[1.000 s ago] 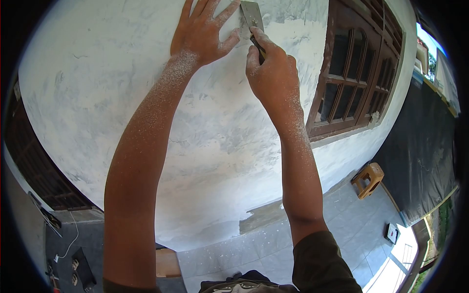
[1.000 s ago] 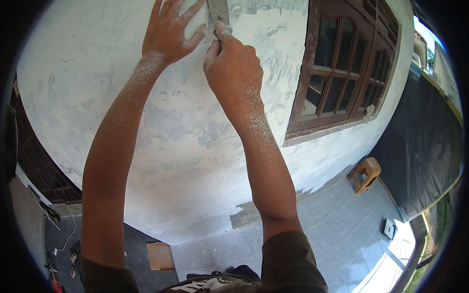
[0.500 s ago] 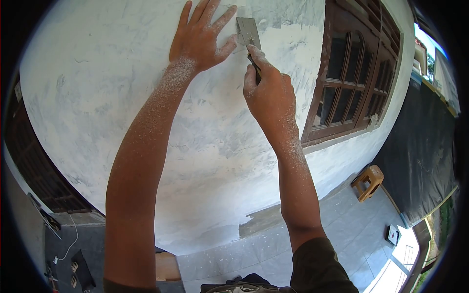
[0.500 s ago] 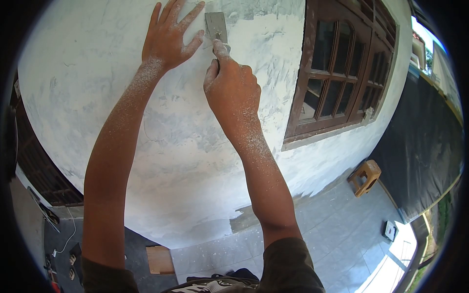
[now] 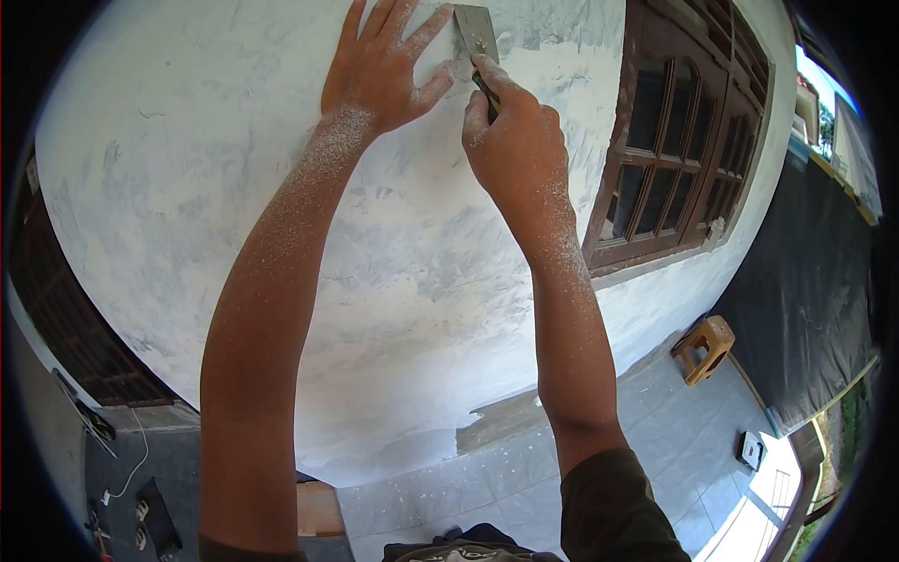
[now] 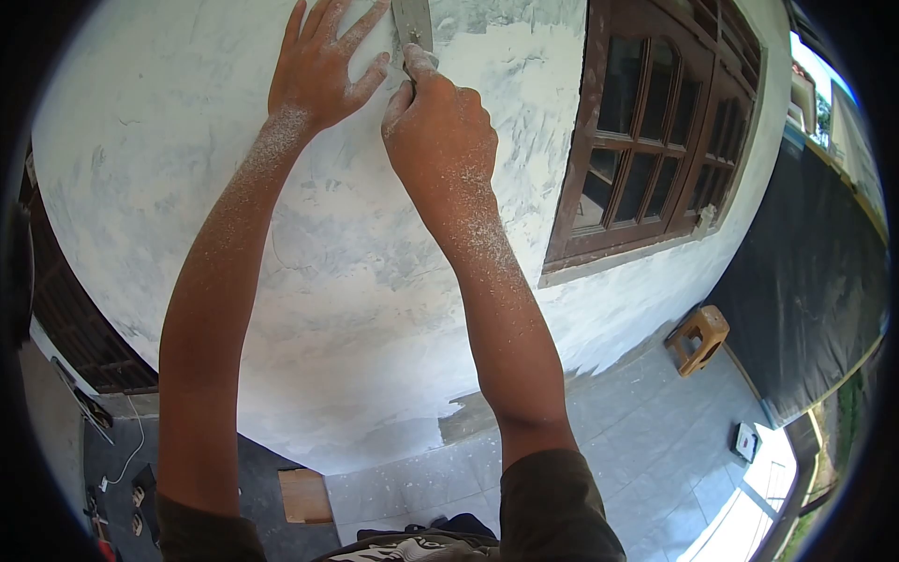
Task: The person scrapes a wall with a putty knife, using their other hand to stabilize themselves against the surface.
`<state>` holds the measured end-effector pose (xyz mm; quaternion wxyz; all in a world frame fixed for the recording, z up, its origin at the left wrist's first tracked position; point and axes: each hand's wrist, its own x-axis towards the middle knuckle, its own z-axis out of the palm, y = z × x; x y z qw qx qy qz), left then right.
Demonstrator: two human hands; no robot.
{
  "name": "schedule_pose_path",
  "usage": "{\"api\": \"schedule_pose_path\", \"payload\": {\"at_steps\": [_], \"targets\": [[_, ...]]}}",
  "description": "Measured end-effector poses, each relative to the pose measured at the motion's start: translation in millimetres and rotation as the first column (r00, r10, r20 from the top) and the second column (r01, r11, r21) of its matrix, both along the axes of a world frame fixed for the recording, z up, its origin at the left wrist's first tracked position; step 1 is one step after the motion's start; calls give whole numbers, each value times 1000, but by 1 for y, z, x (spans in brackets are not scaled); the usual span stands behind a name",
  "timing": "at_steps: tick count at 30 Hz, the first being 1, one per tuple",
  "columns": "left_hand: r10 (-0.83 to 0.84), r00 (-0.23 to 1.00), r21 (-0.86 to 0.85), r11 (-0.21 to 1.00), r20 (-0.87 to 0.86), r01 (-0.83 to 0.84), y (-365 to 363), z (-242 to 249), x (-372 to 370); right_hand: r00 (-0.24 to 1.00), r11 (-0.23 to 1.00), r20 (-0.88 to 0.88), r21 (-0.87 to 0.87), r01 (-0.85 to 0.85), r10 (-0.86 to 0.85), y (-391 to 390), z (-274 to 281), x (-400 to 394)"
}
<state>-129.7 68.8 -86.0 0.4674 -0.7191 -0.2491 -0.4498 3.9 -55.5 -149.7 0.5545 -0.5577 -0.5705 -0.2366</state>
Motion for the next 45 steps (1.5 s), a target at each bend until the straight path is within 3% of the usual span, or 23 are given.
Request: {"api": "schedule_pose_path", "payload": {"at_steps": [5,21,27,32,35,41,45], "targets": [[-12,1000,36,999,5,12,3,-1,1,1000,1000,9,-12,-7,7,-4,-17,0],[14,1000,27,1000,3,-14,2,-1,0,1000,1000,0,1,2,-2,0,4,-1],[-40,999,38,998,10,40,3,-1,0,1000,997,-4,-79,25,-25,-4,-12,-3],[-6,1000,51,999,4,6,4,0,1,1000,999,8,39,-9,8,4,-1,0],[-33,999,46,998,4,33,2,-1,0,1000,1000,17,24,-1,1,-1,-20,-1],[-5,1000,36,999,3,5,1,0,1,1000,997,-30,-76,2,-4,-10,11,-8],[-41,999,31,999,10,41,2,-1,0,1000,998,-27,-57,4,-6,-5,-12,-5]]}}
